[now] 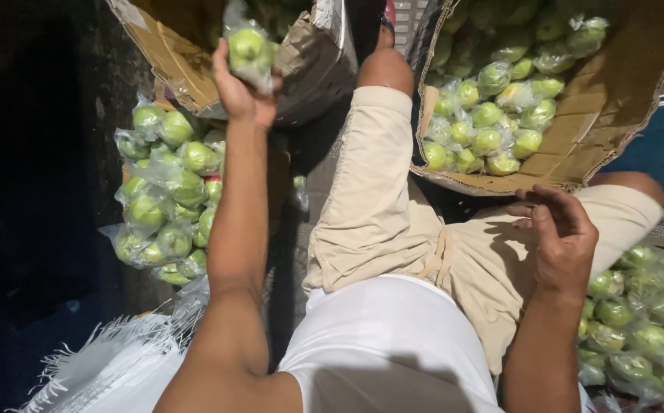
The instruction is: Sorting and packing guavas from large containers into smaller cardboard boxes while sitting on the floor.
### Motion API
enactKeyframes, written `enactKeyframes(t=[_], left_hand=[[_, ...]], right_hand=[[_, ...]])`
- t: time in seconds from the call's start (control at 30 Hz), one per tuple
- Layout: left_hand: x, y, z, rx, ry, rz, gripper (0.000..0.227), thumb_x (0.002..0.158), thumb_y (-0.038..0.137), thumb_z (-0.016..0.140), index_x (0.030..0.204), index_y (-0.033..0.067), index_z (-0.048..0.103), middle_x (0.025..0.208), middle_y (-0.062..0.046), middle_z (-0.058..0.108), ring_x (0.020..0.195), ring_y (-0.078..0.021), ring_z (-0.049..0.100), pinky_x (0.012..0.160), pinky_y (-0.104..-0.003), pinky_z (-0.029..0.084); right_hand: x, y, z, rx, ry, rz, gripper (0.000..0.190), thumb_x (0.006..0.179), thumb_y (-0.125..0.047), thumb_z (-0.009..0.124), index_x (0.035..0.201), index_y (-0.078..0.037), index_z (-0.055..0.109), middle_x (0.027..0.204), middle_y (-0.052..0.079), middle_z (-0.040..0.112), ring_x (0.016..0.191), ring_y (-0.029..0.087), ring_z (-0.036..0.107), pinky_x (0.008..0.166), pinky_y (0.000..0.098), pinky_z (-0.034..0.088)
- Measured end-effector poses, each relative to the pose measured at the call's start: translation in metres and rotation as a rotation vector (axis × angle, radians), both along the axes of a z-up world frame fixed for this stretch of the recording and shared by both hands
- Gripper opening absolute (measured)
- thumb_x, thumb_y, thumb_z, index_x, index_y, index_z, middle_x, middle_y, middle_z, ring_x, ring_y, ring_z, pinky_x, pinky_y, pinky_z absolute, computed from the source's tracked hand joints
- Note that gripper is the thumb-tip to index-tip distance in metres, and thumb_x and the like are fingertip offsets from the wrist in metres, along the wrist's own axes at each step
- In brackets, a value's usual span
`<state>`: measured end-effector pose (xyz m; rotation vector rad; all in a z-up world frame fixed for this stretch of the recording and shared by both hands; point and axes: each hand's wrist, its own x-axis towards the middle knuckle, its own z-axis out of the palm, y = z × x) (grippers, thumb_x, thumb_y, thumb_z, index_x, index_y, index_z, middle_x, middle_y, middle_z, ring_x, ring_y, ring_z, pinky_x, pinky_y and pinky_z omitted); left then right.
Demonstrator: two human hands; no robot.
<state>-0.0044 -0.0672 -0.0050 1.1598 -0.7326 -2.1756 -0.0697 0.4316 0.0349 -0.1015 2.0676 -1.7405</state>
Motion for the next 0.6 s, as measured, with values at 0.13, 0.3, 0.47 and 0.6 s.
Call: enactKeyframes(t=[0.13,0.3,0.47,0.6], left_hand=[[0.008,-0.073,-0.059,0.164,-0.002,0.163,0.064,0.073,0.030,0.071,0.124,-0.0061,0.060,0.110,-0.024,0.064,0.090,-0.0330,0.062,0.069,-0.040,0.056],[0.013,-0.162,-0.156,0.183,0.059,0.419,0.026,0.071,0.015,0.081,0.094,0.0058,0.074,0.093,-0.021,0.076,0.090,-0.0407,0.072,0.082,-0.058,0.061],[-0.006,-0.032,-0.016,-0.067,0.034,0.637,0.043,0.079,0.007,0.062,0.119,-0.0072,0.060,0.114,-0.028,0.061,0.094,-0.0382,0.060,0.071,-0.044,0.056],[-0.025,0.060,0.025,-0.525,0.170,0.238,0.029,0.096,0.016,0.060,0.123,0.0072,0.060,0.116,-0.023,0.065,0.093,-0.0319,0.061,0.070,-0.041,0.056]], right_hand=[[-0.006,-0.003,-0.003,-0.006,-0.003,-0.019,0.032,0.110,-0.019,0.060,0.133,0.002,0.058,0.122,0.020,0.067,0.097,0.031,0.072,0.077,0.0283,0.058],[-0.018,-0.010,0.005,0.083,0.110,0.015,0.023,0.103,-0.008,0.060,0.124,0.001,0.062,0.119,0.014,0.070,0.111,0.020,0.067,0.101,0.0296,0.054],[-0.030,-0.023,0.030,0.020,0.004,-0.006,0.028,0.105,-0.013,0.059,0.127,0.004,0.058,0.120,0.019,0.069,0.094,0.025,0.073,0.082,0.0324,0.063],[-0.063,-0.030,0.027,0.030,0.048,0.026,0.029,0.110,-0.023,0.056,0.127,0.001,0.057,0.120,0.019,0.068,0.097,0.029,0.074,0.080,0.0359,0.065]])
